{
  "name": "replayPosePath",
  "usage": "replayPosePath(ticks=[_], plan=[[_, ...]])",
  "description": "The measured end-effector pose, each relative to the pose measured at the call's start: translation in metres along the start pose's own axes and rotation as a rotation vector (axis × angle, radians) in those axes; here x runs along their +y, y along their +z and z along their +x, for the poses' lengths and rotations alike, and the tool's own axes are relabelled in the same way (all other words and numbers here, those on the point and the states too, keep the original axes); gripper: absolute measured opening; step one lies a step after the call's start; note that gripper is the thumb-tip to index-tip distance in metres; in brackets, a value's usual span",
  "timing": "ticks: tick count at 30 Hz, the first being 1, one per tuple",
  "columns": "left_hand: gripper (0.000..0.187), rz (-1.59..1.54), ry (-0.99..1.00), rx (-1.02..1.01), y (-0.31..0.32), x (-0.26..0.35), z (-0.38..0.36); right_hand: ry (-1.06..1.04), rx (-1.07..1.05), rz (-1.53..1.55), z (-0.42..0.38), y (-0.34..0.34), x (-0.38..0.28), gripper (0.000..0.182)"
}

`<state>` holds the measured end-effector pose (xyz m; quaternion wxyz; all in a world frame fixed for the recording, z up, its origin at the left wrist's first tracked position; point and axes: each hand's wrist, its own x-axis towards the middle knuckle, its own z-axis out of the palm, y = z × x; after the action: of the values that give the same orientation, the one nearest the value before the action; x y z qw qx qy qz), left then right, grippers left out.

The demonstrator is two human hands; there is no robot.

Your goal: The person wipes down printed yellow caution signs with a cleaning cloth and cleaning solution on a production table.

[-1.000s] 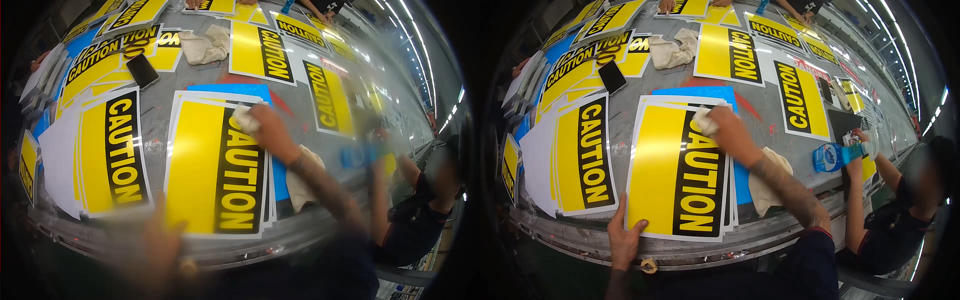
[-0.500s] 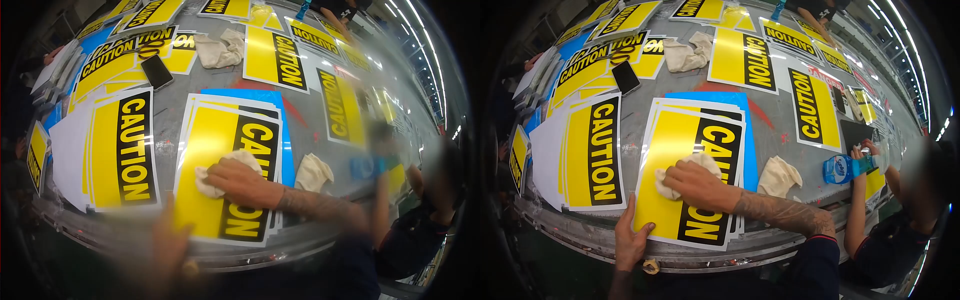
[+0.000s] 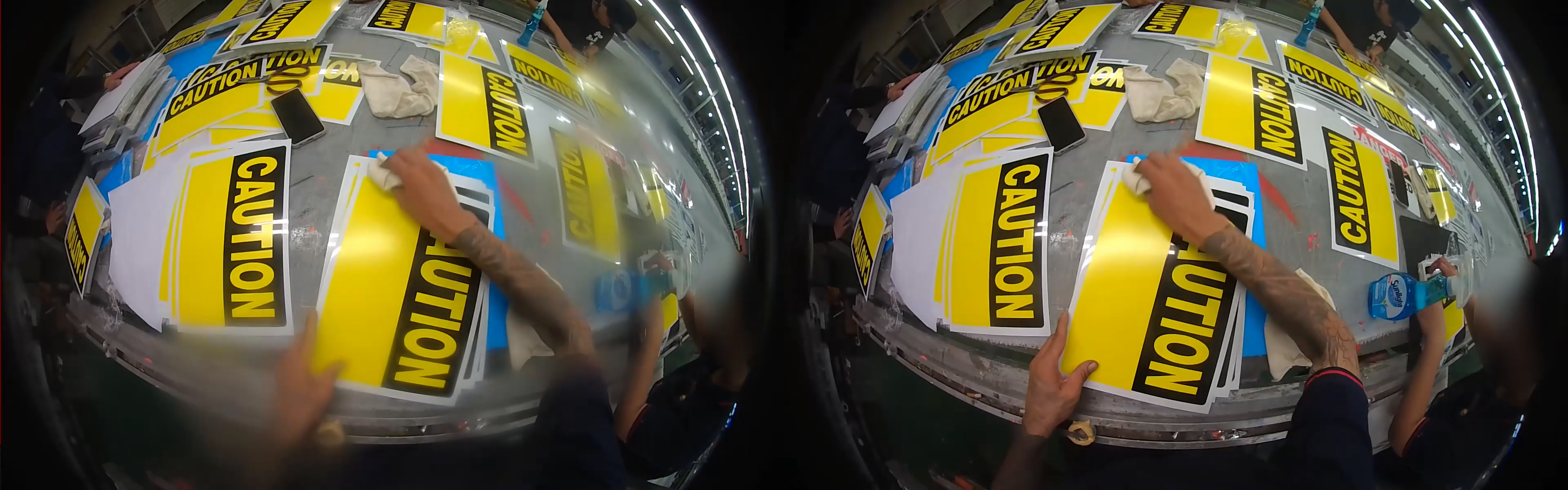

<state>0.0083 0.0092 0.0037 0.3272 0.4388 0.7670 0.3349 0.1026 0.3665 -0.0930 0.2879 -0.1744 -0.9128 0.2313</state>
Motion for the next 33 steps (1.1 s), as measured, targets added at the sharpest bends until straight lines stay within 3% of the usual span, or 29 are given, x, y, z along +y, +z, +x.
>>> replayPosePath(ticks=[1,3,4,6,8,11,14,18,19,23,30,31,33], plan=[[0.085,0.004,0.029,0.008,0.000,-0.002,0.001,-0.022,-0.014,0.012,0.002,0.003,-0.005,0.033],[0.084,0.041,0.066,0.007,-0.001,-0.004,0.001,-0.135,-0.178,-0.095,-0.020,-0.001,-0.098,0.031],[0.084,0.030,0.045,0.010,-0.002,-0.003,0.002,-0.305,-0.205,-0.083,-0.024,-0.001,-0.114,0.031],[0.084,-0.001,-0.001,0.002,0.000,0.002,0.000,-0.158,-0.198,-0.041,-0.005,-0.003,-0.074,0.032],[0.083,0.007,-0.006,-0.004,0.001,0.006,-0.002,-0.020,0.024,-0.221,0.019,-0.029,-0.027,0.036],[0.081,0.051,0.016,0.043,0.006,-0.004,-0.004,-0.090,0.048,-0.202,-0.013,-0.021,-0.048,0.039],[0.079,-0.031,-0.039,0.043,0.009,-0.004,-0.003,-0.137,-0.185,-0.201,-0.052,-0.046,-0.100,0.045],[0.077,0.024,-0.040,0.024,0.006,-0.001,-0.003,0.307,0.177,-0.385,-0.076,-0.108,-0.003,0.035],[0.077,0.018,-0.059,0.014,0.004,0.005,-0.002,0.258,0.167,-0.415,-0.080,-0.121,0.000,0.036],[0.078,-0.014,-0.061,0.043,0.006,0.009,-0.001,0.204,0.063,-0.347,-0.115,-0.100,-0.075,0.040],[0.084,-0.581,-0.137,0.055,0.005,-0.002,-0.003,0.034,-0.155,-0.093,-0.160,-0.061,-0.188,0.045],[0.077,-0.654,-0.093,0.057,0.007,-0.009,-0.003,0.003,-0.192,-0.045,-0.169,-0.057,-0.197,0.045],[0.067,-0.967,-0.222,0.028,0.011,-0.008,-0.008,-0.062,-0.292,0.081,-0.183,-0.055,-0.214,0.043]])
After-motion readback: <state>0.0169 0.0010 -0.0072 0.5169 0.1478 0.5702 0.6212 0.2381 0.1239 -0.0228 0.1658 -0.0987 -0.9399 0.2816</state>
